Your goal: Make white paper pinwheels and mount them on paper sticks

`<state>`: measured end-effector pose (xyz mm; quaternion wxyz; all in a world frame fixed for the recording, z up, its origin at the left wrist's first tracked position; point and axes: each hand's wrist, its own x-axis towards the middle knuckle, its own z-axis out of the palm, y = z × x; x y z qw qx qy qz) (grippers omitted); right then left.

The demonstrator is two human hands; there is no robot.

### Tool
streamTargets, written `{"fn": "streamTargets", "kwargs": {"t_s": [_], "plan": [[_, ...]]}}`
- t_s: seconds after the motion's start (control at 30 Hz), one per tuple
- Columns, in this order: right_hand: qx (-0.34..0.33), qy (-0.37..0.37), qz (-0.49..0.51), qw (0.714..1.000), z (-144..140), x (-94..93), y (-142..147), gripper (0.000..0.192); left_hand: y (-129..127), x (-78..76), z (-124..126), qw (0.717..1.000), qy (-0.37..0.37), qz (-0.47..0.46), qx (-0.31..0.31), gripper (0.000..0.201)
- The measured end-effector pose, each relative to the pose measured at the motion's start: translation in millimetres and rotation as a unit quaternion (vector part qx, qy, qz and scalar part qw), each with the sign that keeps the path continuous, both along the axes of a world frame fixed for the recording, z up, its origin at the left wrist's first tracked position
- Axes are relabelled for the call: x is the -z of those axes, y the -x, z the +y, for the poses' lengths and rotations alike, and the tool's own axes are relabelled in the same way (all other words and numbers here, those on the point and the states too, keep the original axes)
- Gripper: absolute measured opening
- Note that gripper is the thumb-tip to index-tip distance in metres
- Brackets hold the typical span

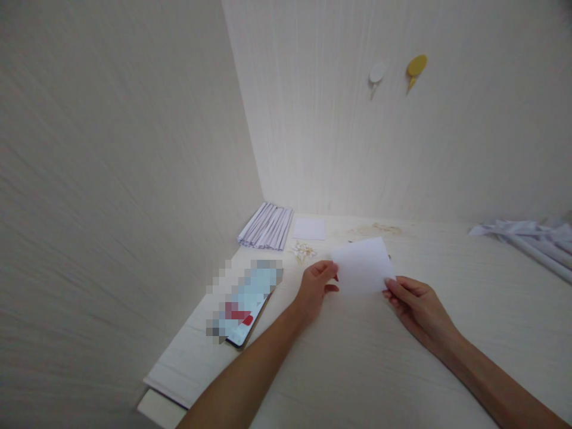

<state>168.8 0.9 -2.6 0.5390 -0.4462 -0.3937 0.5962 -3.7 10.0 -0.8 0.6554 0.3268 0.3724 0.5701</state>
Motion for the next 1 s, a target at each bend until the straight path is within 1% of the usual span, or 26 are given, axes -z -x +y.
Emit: {"fn": "streamTargets", "kwargs": {"t_s": [0.1,0.2,0.23,0.27,0.3,0.37,0.43,0.47,0.5,0.53,0.57,0.63,0.67,0.73,0.77,0.83,0.9,0.93,1.0], "plan": [[-0.046,-0.035,-0.077,0.995,-1,1.0,3,0.022,-4,2.6,-2,0.998,-0.016,0.054,0.015,0.032],[-0.123,-0.074,-0.173,0.974,-4,0.1,5,0.022,-3,3.8,-2,0.996,-0.023,0.087,-0.024,0.031],[-0.140,-0.084,-0.191,0.968,-5,-0.4,5,0.022,-1,4.0,-1,0.993,-0.029,0.108,-0.041,0.029],[-0.141,-0.095,-0.194,0.966,-5,-0.8,5,0.022,1,4.0,0,0.989,-0.038,0.130,-0.052,0.028],[-0.127,-0.106,-0.183,0.969,-6,-1.1,4,0.020,2,4.1,1,0.986,-0.047,0.151,-0.055,0.026],[-0.078,-0.128,-0.143,0.978,-6,-0.9,3,0.019,5,4.2,2,0.980,-0.053,0.189,-0.044,0.024],[-0.035,-0.144,-0.108,0.983,-6,-0.2,2,0.036,6,4.2,3,0.975,-0.049,0.216,-0.012,0.023],[-0.027,-0.148,-0.100,0.984,-5,0.3,2,0.045,6,4.1,2,0.973,-0.046,0.224,0.006,0.021],[-0.030,-0.150,-0.096,0.984,-5,0.8,2,0.053,6,3.9,2,0.972,-0.043,0.231,0.021,0.021],[-0.037,-0.149,-0.097,0.983,-4,1.3,2,0.056,6,3.8,2,0.970,-0.041,0.235,0.034,0.022],[-0.049,-0.145,-0.102,0.983,-4,1.7,2,0.054,7,3.6,2,0.969,-0.041,0.240,0.045,0.026],[-0.071,-0.130,-0.128,0.981,-2,2.2,2,0.041,8,3.2,2,0.966,-0.043,0.250,0.055,0.039],[-0.074,-0.122,-0.144,0.979,-2,2.2,3,0.033,8,3.0,3,0.965,-0.046,0.252,0.057,0.045],[-0.058,-0.107,-0.166,0.978,0,1.6,3,0.021,10,1.9,3,0.968,-0.051,0.239,0.062,0.053],[-0.044,-0.100,-0.169,0.980,0,1.2,4,0.018,11,1.0,4,0.970,-0.054,0.226,0.067,0.053],[-0.013,-0.087,-0.162,0.983,0,1.1,4,0.018,14,-1.4,4,0.973,-0.063,0.207,0.079,0.044],[0.006,-0.078,-0.150,0.986,1,2.4,3,0.019,18,-4.2,3,0.969,-0.072,0.210,0.111,0.033],[0.010,-0.074,-0.143,0.987,1,3.6,2,0.020,21,-5.3,3,0.964,-0.073,0.216,0.138,0.031],[0.015,-0.066,-0.127,0.990,1,6.1,1,0.020,25,-6.4,2,0.952,-0.067,0.218,0.202,0.043]]}}
